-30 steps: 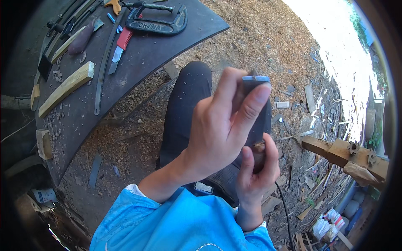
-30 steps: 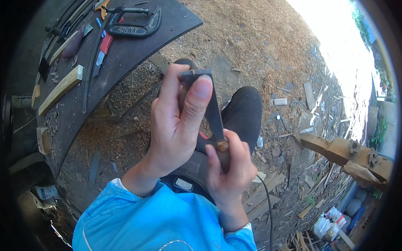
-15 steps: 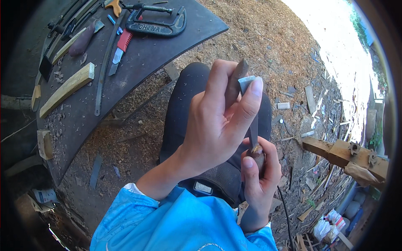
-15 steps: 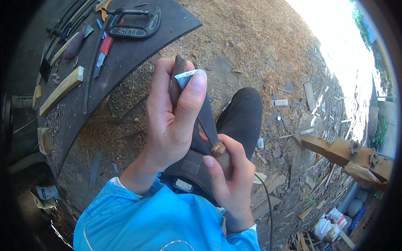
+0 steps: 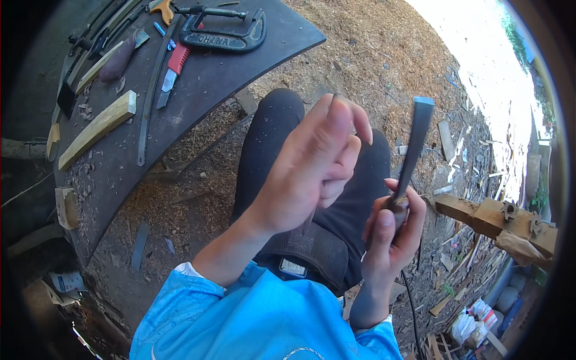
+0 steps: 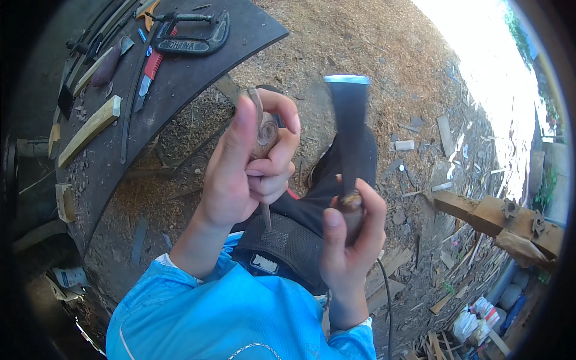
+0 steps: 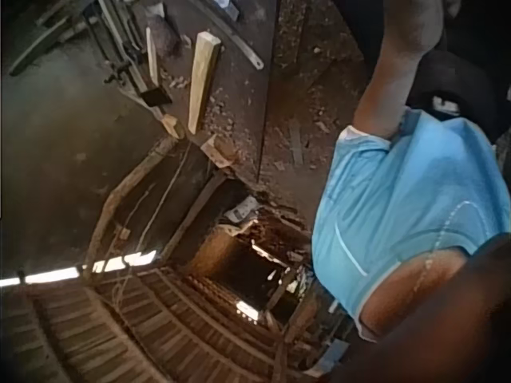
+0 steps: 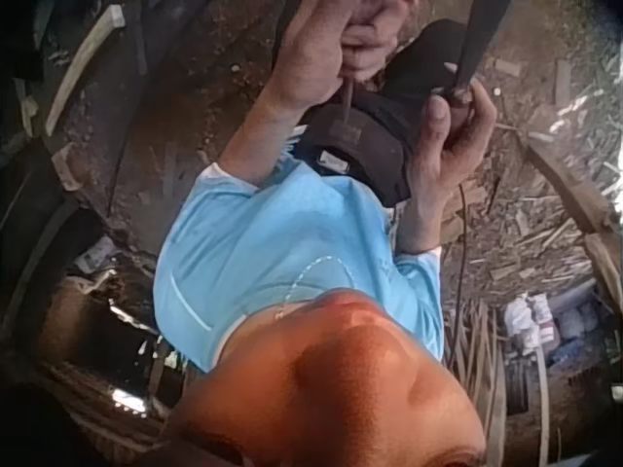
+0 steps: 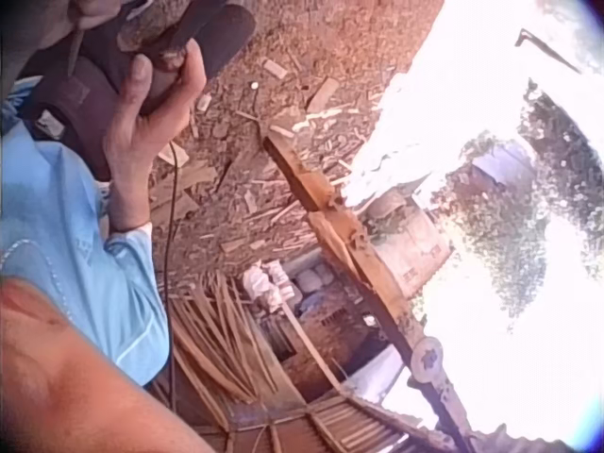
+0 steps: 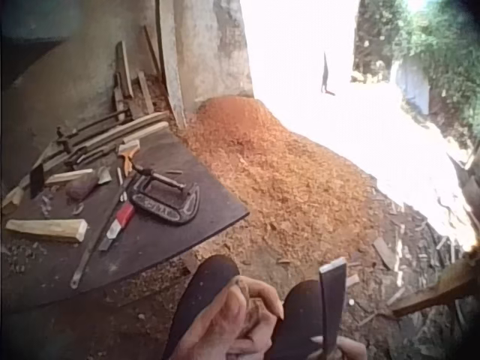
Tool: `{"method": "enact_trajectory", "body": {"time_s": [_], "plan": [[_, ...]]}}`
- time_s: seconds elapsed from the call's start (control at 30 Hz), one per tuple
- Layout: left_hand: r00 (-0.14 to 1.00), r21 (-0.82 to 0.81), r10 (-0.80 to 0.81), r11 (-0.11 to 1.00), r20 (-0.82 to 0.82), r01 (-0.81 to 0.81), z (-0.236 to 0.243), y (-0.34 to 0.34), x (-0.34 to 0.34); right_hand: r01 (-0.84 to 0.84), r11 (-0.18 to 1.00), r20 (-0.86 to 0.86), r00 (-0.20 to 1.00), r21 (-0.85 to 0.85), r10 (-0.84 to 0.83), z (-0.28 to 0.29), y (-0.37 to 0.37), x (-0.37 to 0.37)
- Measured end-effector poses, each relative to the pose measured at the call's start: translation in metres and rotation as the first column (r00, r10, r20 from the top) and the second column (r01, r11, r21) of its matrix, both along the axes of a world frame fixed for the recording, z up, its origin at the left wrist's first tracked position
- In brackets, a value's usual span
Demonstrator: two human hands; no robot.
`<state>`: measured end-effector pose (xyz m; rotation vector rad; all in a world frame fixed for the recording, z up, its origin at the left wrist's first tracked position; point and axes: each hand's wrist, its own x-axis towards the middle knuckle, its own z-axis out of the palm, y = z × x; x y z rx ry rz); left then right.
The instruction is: Carve a small decorative wooden piece using a hand chisel.
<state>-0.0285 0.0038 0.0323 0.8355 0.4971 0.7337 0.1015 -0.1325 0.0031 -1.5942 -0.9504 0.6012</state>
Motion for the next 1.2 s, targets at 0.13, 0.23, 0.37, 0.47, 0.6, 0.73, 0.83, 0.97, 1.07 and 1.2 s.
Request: {"method": "enact_trajectory", "body": {"time_s": [0.13, 0.23, 0.37, 0.47, 0.6, 0.73, 0.83, 0.97, 1.07, 1.2], "plan": [[0.916, -0.264, -0.109, 0.938, 0.387, 0.224, -0.015, 0.015, -0.007, 0.004, 1.0, -0.203, 0.979, -0.03, -0.01, 0.01, 0.002, -0.005], [0.872, -0.307, -0.117, 0.907, 0.476, 0.289, -0.024, 0.02, -0.009, -0.03, 0.999, -0.242, 0.97, -0.045, 0.019, 0.01, 0.002, -0.007], [0.787, -0.23, -0.174, 0.899, 0.592, 0.372, -0.031, 0.024, -0.007, -0.05, 0.996, -0.233, 0.972, -0.077, 0.031, 0.009, 0.001, -0.006], [0.775, -0.214, -0.238, 0.877, 0.586, 0.431, -0.032, 0.024, -0.005, -0.058, 0.996, -0.252, 0.967, -0.067, 0.039, 0.008, 0.0, -0.003], [0.882, -0.253, -0.291, 0.882, 0.37, 0.397, -0.017, 0.02, -0.003, -0.056, 0.996, -0.278, 0.96, -0.064, 0.037, 0.007, 0.001, -0.001], [0.862, -0.258, -0.333, 0.857, 0.382, 0.446, -0.019, 0.02, -0.004, -0.065, 0.997, -0.321, 0.946, -0.047, 0.047, 0.007, 0.001, 0.002], [0.868, -0.21, -0.305, 0.889, 0.392, 0.408, -0.022, 0.022, -0.002, -0.071, 0.996, -0.32, 0.946, -0.056, 0.049, 0.007, -0.002, 0.003], [0.957, -0.117, -0.184, 0.97, 0.223, 0.214, -0.013, 0.019, 0.001, -0.115, 0.987, -0.354, 0.933, -0.116, 0.067, 0.013, -0.009, 0.003], [0.996, 0.034, -0.058, 0.998, 0.069, 0.056, -0.011, 0.014, 0.006, -0.126, 0.989, -0.162, 0.98, -0.082, 0.112, 0.011, -0.014, 0.0], [0.976, 0.338, 0.175, 0.933, -0.128, -0.123, -0.011, 0.007, 0.008, -0.234, 0.953, -0.132, 0.968, -0.192, 0.211, 0.023, -0.019, 0.001]]}}
